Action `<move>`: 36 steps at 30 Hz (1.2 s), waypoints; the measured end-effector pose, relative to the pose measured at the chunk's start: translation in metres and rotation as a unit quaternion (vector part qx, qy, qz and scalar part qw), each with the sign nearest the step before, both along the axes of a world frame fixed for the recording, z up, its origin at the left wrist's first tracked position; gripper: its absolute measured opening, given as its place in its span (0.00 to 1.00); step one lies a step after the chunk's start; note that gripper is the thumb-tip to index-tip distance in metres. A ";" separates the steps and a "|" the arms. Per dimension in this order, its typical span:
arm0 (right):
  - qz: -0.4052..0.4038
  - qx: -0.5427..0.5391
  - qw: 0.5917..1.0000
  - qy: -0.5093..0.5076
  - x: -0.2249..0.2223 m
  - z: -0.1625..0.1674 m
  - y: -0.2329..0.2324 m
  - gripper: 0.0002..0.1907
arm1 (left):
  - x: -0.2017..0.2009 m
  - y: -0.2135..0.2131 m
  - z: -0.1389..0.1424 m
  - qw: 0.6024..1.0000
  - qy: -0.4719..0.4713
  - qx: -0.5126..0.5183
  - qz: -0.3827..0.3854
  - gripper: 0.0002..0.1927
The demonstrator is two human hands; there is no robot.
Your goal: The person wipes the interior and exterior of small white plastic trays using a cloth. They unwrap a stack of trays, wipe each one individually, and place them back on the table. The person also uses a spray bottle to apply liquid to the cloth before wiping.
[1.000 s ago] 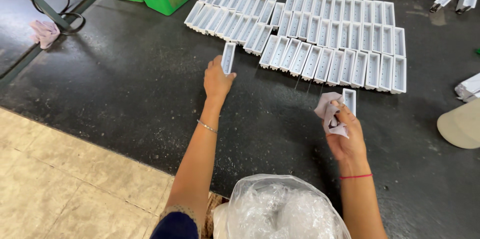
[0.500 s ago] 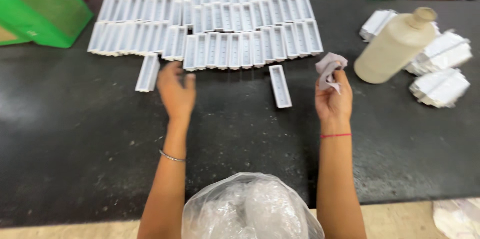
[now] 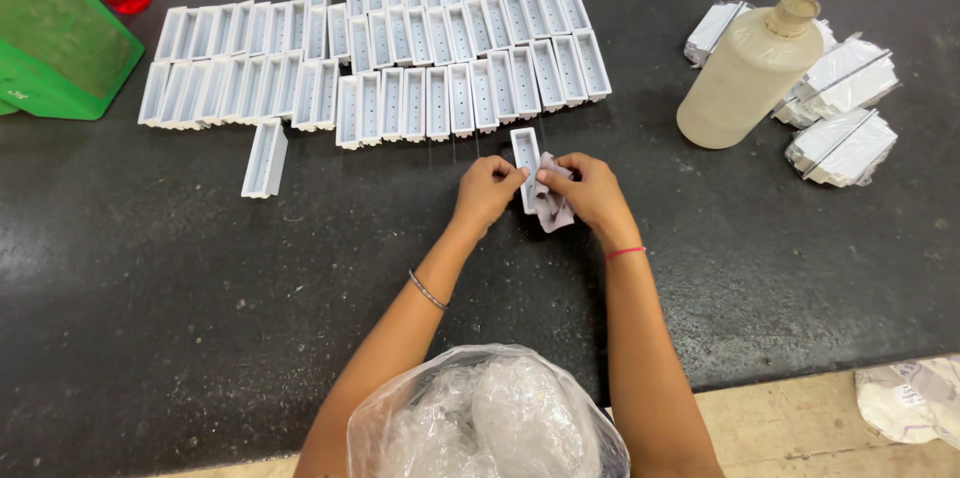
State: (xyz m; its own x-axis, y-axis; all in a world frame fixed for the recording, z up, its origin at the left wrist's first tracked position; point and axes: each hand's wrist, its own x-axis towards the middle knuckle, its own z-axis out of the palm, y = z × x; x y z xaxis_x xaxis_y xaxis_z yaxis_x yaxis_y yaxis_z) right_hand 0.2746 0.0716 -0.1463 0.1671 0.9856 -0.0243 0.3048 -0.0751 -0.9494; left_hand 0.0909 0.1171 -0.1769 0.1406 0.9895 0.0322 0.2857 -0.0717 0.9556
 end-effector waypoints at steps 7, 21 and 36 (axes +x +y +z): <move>0.044 0.013 0.987 0.157 -0.039 0.015 -0.004 0.15 | -0.032 -0.022 -0.002 0.964 -0.263 -0.015 -0.043 0.11; 0.145 -0.017 0.977 0.156 -0.123 0.023 -0.037 0.12 | -0.080 -0.036 0.030 0.898 -0.434 -0.009 0.070 0.27; 0.132 0.050 0.973 0.184 -0.136 0.079 0.026 0.12 | -0.090 -0.035 0.036 0.828 -0.558 -0.054 0.006 0.25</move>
State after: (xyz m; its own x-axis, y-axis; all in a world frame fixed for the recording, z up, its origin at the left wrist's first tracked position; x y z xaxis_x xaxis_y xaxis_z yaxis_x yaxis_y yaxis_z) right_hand 0.1388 0.0975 -0.0676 -0.0947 0.9934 0.0643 -0.0603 0.0587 -0.9965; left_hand 0.0008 0.0821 -0.1407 0.0727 0.9963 0.0456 -0.7802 0.0283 0.6249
